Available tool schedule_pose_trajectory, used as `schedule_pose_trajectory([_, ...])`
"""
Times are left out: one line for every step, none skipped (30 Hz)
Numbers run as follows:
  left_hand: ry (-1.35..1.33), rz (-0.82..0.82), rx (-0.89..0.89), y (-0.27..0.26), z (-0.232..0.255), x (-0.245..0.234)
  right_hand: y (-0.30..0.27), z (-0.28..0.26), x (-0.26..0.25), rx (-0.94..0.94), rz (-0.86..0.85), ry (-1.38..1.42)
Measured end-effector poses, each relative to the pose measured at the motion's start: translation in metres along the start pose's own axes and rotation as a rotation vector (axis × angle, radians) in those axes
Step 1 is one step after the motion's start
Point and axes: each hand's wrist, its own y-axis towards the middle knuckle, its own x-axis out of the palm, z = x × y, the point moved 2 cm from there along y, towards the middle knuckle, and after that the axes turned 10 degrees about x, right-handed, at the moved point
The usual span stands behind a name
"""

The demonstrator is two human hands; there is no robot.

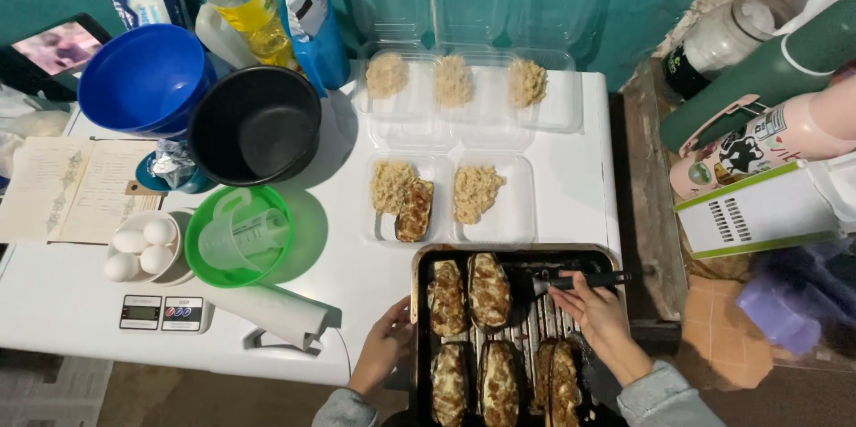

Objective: Packing cooked stuffed eggplants and rice into plastic food containers for meal preparation.

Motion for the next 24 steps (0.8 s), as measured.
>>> schedule_pose_trajectory([0.082, 0.008, -0.013, -0.002, 0.005, 0.001, 0.0, -0.002, -0.001, -0.009, -0.004, 0.003])
schedule_pose_trajectory([0.164, 0.017, -0.026, -0.003, 0.011, 0.002, 0.0, -0.004, -0.002, -0.018, -0.007, 0.005])
schedule_pose_trajectory([0.164, 0.014, -0.026, -0.003, 0.011, 0.001, -0.003, -0.008, -0.003, -0.02, -0.006, 0.006])
schedule_pose_trajectory([0.207, 0.024, -0.019, -0.003, 0.012, 0.0, -0.007, -0.012, -0.004, -0.021, 0.0, 0.008])
schedule_pose_trajectory([0.25, 0.032, -0.009, -0.002, 0.014, -0.001, -0.009, -0.016, -0.004, -0.025, 0.006, 0.011])
schedule_pose_trajectory([0.251, 0.028, -0.007, 0.002, 0.013, -0.004, -0.016, -0.024, -0.001, -0.029, 0.007, 0.013])
schedule_pose_trajectory([0.275, 0.022, 0.057, 0.005, 0.014, -0.008, -0.023, -0.032, 0.001, -0.025, 0.026, 0.005])
schedule_pose_trajectory([0.298, 0.015, 0.121, 0.008, 0.014, -0.012, -0.03, -0.039, 0.003, -0.022, 0.046, -0.002])
schedule_pose_trajectory([0.299, 0.008, 0.127, 0.004, 0.036, -0.005, -0.03, -0.045, 0.001, -0.03, 0.047, 0.001])
schedule_pose_trajectory([0.462, 0.029, 0.141, -0.001, 0.059, 0.001, -0.03, -0.051, -0.001, -0.035, 0.057, -0.007])
schedule_pose_trajectory([0.628, 0.05, 0.155, -0.005, 0.082, 0.007, -0.03, -0.056, -0.004, -0.038, 0.067, -0.014])
schedule_pose_trajectory([0.63, 0.043, 0.162, -0.005, 0.093, 0.009, -0.029, -0.062, -0.006, -0.046, 0.069, -0.009])
schedule_pose_trajectory([0.649, 0.037, 0.189, -0.002, 0.105, 0.014, -0.027, -0.07, -0.009, -0.073, 0.059, 0.002])
schedule_pose_trajectory([0.667, 0.031, 0.216, 0.0, 0.116, 0.018, -0.024, -0.079, -0.012, -0.099, 0.049, 0.012])
schedule_pose_trajectory([0.667, 0.03, 0.216, 0.003, 0.123, 0.023, -0.025, -0.087, -0.012, -0.099, 0.05, 0.012])
schedule_pose_trajectory([0.643, 0.008, 0.242, 0.005, 0.129, 0.029, -0.027, -0.095, -0.013, -0.112, 0.05, 0.02])
schedule_pose_trajectory([0.618, -0.01, 0.276, 0.012, 0.138, 0.036, -0.024, -0.108, -0.012, -0.132, 0.043, 0.027])
schedule_pose_trajectory([0.617, -0.007, 0.284, 0.017, 0.148, 0.044, -0.024, -0.123, -0.01, -0.138, 0.038, 0.025])
schedule_pose_trajectory([0.611, -0.043, 0.294, 0.021, 0.156, 0.053, -0.025, -0.138, -0.009, -0.159, 0.026, 0.033])
schedule_pose_trajectory([0.606, -0.078, 0.305, 0.025, 0.164, 0.062, -0.026, -0.153, -0.008, -0.18, 0.014, 0.04])
schedule_pose_trajectory([0.602, -0.072, 0.314, 0.034, 0.167, 0.068, -0.018, -0.169, -0.01, -0.187, 0.007, 0.035])
schedule_pose_trajectory([0.595, -0.101, 0.333, 0.042, 0.171, 0.075, -0.011, -0.187, -0.011, -0.225, -0.005, 0.041])
schedule_pose_trajectory([0.588, -0.128, 0.35, 0.05, 0.173, 0.081, -0.003, -0.203, -0.013, -0.261, -0.018, 0.048])
schedule_pose_trajectory([0.584, -0.12, 0.357, 0.059, 0.18, 0.091, 0.003, -0.22, -0.009, -0.264, -0.027, 0.041])
